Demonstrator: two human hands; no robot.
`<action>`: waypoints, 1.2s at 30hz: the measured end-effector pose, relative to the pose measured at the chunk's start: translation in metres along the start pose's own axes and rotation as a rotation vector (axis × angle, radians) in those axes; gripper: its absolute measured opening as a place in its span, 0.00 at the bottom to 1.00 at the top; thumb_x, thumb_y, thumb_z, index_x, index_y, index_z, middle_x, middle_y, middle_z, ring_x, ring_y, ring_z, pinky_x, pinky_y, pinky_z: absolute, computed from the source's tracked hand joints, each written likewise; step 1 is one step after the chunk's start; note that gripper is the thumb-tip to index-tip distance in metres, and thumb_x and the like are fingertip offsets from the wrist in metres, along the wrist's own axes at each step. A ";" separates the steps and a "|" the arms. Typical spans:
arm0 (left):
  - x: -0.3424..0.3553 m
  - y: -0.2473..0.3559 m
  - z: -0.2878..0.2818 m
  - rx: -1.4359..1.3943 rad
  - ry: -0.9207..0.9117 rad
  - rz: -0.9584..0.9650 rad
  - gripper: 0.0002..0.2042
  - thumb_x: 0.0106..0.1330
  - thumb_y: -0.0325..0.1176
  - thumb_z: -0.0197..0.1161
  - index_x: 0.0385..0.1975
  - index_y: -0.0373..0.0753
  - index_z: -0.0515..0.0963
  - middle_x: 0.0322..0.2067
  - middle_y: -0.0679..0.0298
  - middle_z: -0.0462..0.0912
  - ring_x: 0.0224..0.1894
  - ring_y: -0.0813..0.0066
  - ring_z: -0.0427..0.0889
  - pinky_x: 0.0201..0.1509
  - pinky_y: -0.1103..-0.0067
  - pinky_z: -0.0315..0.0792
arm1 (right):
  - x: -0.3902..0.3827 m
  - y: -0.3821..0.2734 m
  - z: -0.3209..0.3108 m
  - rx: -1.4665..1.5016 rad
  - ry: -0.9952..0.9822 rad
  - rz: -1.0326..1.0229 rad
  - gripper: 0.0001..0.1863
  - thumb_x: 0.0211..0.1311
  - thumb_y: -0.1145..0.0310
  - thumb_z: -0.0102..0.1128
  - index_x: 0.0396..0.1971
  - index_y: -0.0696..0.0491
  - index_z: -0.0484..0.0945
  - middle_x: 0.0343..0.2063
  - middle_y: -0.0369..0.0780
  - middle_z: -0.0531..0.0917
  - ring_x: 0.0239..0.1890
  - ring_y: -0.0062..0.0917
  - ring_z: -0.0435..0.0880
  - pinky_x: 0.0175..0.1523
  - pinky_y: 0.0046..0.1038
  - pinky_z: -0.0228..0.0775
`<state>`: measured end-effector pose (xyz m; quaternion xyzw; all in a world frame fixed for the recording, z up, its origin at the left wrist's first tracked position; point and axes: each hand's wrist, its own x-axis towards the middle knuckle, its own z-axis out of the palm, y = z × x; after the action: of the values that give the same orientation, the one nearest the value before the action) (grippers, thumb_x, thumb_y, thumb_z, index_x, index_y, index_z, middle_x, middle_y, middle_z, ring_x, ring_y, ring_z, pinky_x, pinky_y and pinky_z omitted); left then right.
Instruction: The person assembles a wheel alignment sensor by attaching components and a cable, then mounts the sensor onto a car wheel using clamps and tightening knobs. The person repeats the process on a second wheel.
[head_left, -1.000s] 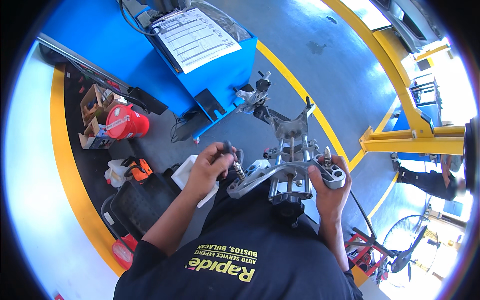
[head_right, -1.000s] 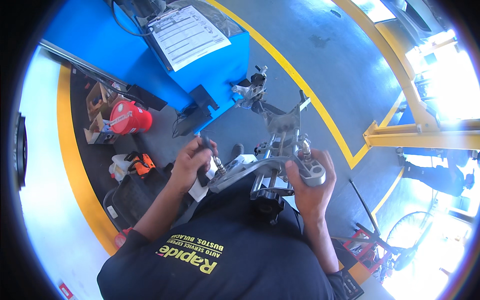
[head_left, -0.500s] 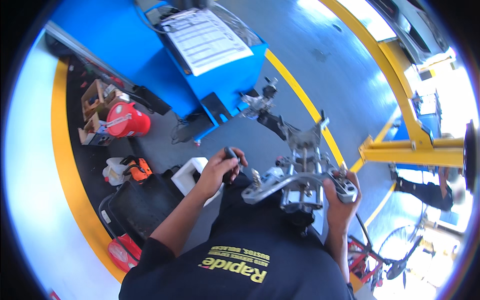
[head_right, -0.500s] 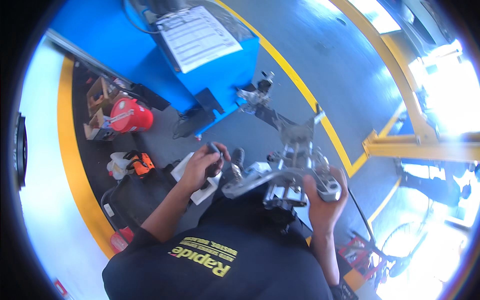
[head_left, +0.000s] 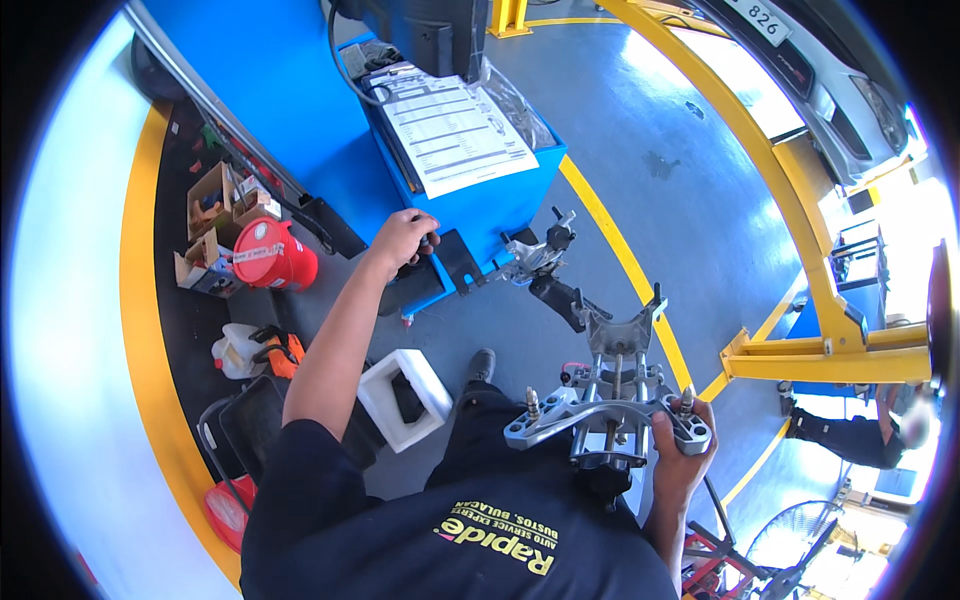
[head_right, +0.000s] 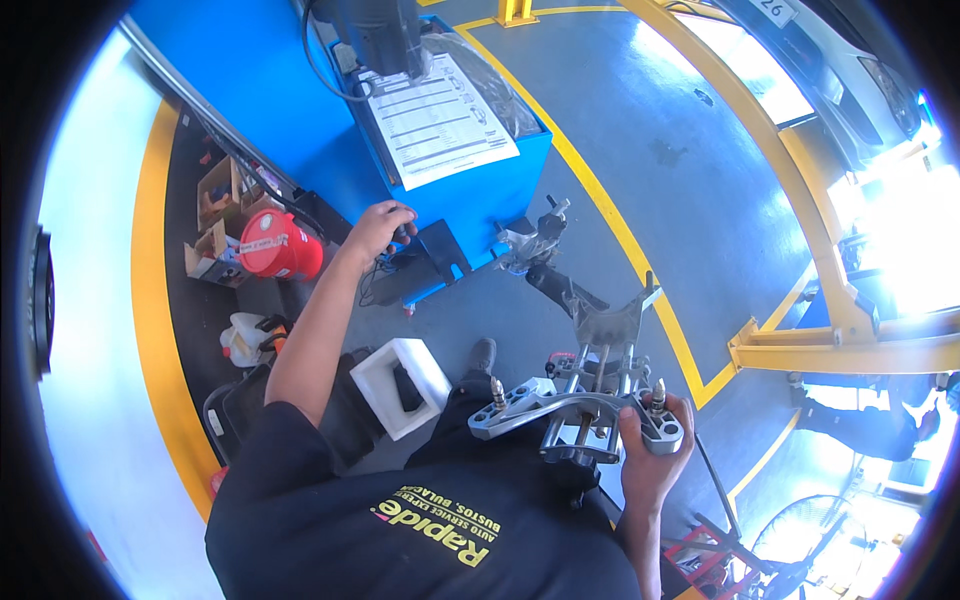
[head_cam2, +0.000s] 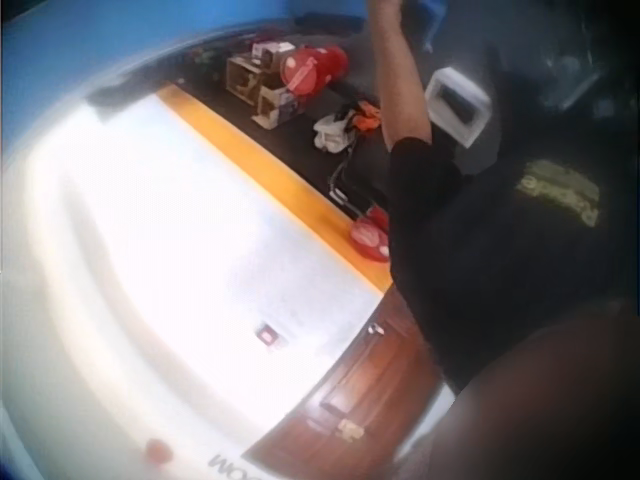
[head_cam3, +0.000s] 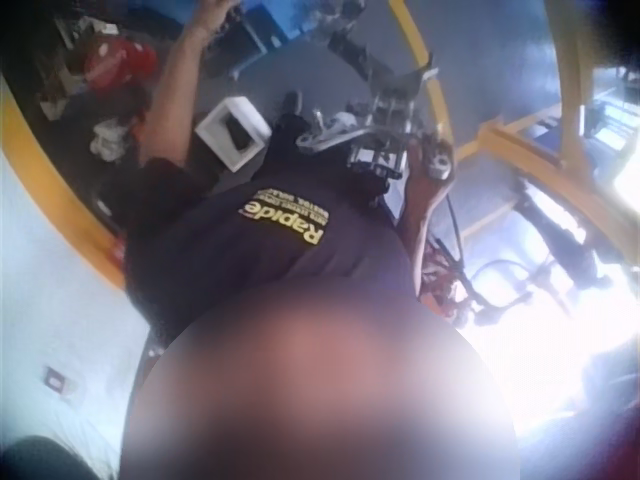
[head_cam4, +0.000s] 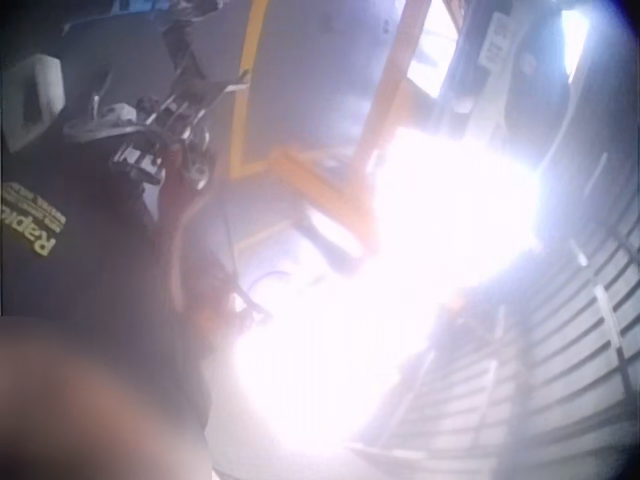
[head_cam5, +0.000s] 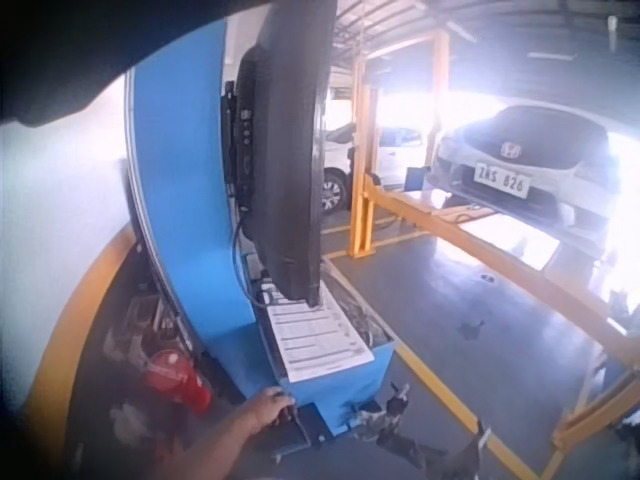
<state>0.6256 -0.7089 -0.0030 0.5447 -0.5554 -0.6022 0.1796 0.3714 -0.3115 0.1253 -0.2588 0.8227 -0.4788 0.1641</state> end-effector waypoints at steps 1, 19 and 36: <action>0.003 0.001 0.001 -0.020 0.008 -0.018 0.12 0.69 0.43 0.59 0.40 0.41 0.82 0.32 0.67 0.85 0.29 0.79 0.82 0.28 0.80 0.66 | 0.001 0.000 0.000 0.007 0.001 0.005 0.18 0.54 0.64 0.76 0.37 0.58 0.80 0.34 0.36 0.78 0.38 0.22 0.78 0.48 0.27 0.70; 0.038 0.033 -0.001 -0.640 0.184 -0.063 0.13 0.71 0.42 0.63 0.42 0.39 0.80 0.28 0.64 0.83 0.24 0.78 0.79 0.23 0.81 0.68 | 0.019 -0.009 0.014 0.029 0.006 0.002 0.16 0.53 0.67 0.75 0.36 0.58 0.79 0.33 0.35 0.78 0.37 0.20 0.78 0.46 0.25 0.70; 0.067 0.039 -0.061 -0.704 0.389 0.024 0.12 0.68 0.40 0.71 0.43 0.41 0.81 0.31 0.67 0.82 0.26 0.80 0.78 0.24 0.84 0.66 | 0.022 -0.011 0.015 0.038 0.000 0.001 0.16 0.53 0.66 0.75 0.36 0.58 0.80 0.31 0.34 0.78 0.35 0.20 0.77 0.44 0.25 0.70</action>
<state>0.6400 -0.8056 0.0127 0.5471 -0.2770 -0.6393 0.4639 0.3640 -0.3394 0.1270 -0.2553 0.8136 -0.4943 0.1691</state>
